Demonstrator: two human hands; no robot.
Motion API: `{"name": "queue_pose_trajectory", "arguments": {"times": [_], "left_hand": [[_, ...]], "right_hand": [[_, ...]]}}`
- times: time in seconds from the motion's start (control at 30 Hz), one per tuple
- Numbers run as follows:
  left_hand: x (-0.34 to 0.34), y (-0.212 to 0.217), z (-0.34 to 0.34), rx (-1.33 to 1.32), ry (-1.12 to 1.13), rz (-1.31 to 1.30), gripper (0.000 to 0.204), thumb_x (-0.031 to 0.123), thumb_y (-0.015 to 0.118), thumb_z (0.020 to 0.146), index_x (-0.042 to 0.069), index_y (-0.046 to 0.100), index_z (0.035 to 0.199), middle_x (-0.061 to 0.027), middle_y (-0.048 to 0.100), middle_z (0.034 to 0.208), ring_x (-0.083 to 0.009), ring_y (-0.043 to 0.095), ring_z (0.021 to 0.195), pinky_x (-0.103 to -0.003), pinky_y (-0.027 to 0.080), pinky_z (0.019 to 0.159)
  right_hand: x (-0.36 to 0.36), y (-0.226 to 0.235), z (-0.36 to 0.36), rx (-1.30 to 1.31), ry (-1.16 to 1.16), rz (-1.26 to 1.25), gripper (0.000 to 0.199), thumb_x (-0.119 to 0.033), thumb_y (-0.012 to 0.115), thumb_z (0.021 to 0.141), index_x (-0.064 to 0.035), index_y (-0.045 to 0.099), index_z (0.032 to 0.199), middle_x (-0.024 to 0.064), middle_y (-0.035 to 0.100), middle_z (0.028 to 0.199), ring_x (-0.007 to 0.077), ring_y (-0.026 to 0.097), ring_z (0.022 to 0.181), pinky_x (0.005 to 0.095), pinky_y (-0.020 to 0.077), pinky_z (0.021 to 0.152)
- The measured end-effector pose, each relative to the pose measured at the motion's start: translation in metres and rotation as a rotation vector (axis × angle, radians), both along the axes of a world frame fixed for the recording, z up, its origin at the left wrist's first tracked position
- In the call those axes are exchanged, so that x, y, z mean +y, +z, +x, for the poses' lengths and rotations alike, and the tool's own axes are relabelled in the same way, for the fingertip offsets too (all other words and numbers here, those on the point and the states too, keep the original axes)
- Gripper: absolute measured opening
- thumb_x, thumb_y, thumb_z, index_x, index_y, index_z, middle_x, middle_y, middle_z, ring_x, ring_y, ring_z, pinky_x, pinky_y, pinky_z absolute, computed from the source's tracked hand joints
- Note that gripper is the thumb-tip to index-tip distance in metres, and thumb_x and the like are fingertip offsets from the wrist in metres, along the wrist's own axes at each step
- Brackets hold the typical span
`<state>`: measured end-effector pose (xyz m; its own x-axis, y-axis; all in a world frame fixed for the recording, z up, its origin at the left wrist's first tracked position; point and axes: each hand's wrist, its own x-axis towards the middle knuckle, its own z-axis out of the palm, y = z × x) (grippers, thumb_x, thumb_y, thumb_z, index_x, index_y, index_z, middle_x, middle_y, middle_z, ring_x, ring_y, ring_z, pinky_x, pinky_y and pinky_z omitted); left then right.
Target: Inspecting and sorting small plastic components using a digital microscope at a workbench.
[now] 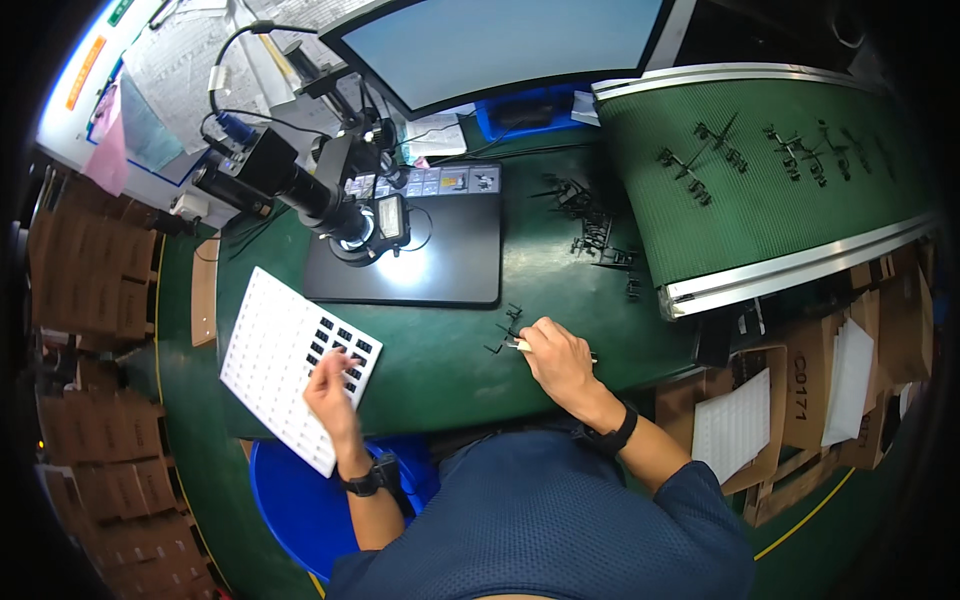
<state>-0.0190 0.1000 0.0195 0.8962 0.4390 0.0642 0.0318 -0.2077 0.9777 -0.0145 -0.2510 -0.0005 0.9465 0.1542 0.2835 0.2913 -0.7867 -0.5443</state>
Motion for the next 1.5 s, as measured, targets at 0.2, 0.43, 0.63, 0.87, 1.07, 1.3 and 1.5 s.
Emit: {"name": "queue_pose_trajectory", "arguments": {"times": [0.2,0.43,0.63,0.87,1.07,1.3,1.5], "left_hand": [[-0.106,0.015,0.015,0.167,-0.500,-0.493,0.033,0.017,0.070,0.103,-0.004,0.070,0.129,-0.0145,0.075,0.118,-0.0194,0.073,0.103,-0.029,0.055,0.085],[-0.120,-0.002,0.016,0.178,-0.663,-0.642,0.019,0.012,0.074,0.100,-0.004,0.075,0.110,-0.0121,0.078,0.097,-0.0174,0.074,0.088,-0.028,0.057,0.080],[-0.121,-0.008,0.018,0.040,-0.210,-0.870,0.019,0.018,0.073,0.103,0.000,0.074,0.109,-0.0094,0.076,0.095,-0.0167,0.072,0.083,-0.026,0.052,0.074],[-0.103,-0.043,-0.002,0.118,-0.299,-0.738,0.026,0.017,0.075,0.101,-0.001,0.073,0.119,-0.0081,0.075,0.094,-0.0140,0.071,0.081,-0.025,0.053,0.070],[-0.109,-0.039,0.006,0.112,-0.434,-0.768,0.029,0.004,0.074,0.098,-0.002,0.070,0.126,-0.0080,0.075,0.099,-0.0133,0.071,0.085,-0.026,0.058,0.074],[-0.100,-0.004,-0.014,-0.003,-0.467,-0.639,0.026,-0.005,0.078,0.090,-0.004,0.073,0.116,-0.0123,0.075,0.093,-0.0194,0.073,0.081,-0.029,0.060,0.073],[-0.109,0.017,-0.010,-0.046,-0.573,-0.579,0.025,-0.011,0.079,0.085,-0.006,0.075,0.109,-0.0130,0.075,0.093,-0.0192,0.074,0.082,-0.030,0.062,0.077]], "right_hand": [[0.009,0.039,-0.001,0.376,0.160,0.551,0.013,-0.013,0.078,0.094,-0.0014,0.077,0.100,0.0092,0.069,0.082,0.0214,0.066,0.069,0.0322,0.0520,0.065],[0.009,0.043,-0.005,0.363,0.333,0.636,0.012,-0.010,0.077,0.093,0.0004,0.073,0.094,0.0086,0.067,0.077,0.0207,0.066,0.065,0.0316,0.0520,0.061],[0.030,0.043,-0.011,-0.043,0.535,0.349,0.009,-0.006,0.076,0.091,-0.0011,0.071,0.096,0.0076,0.070,0.079,0.0215,0.068,0.063,0.0339,0.0523,0.055],[0.047,0.076,0.007,0.093,0.130,1.023,0.017,-0.008,0.077,0.095,0.0011,0.072,0.109,0.0105,0.074,0.085,0.0171,0.070,0.068,0.0295,0.0542,0.062],[0.075,0.095,0.006,0.082,0.539,0.693,0.041,-0.024,0.087,0.083,-0.0020,0.073,0.115,0.0110,0.073,0.089,0.0250,0.073,0.077,0.0348,0.0568,0.069],[0.025,0.085,0.003,0.176,0.287,0.353,0.037,-0.034,0.074,0.096,-0.0039,0.065,0.115,0.0107,0.069,0.094,0.0274,0.069,0.080,0.0401,0.0542,0.067],[0.015,0.086,-0.002,-0.025,0.362,0.314,0.024,-0.021,0.080,0.090,-0.0022,0.071,0.103,0.0084,0.068,0.087,0.0244,0.066,0.076,0.0370,0.0520,0.063]]}}
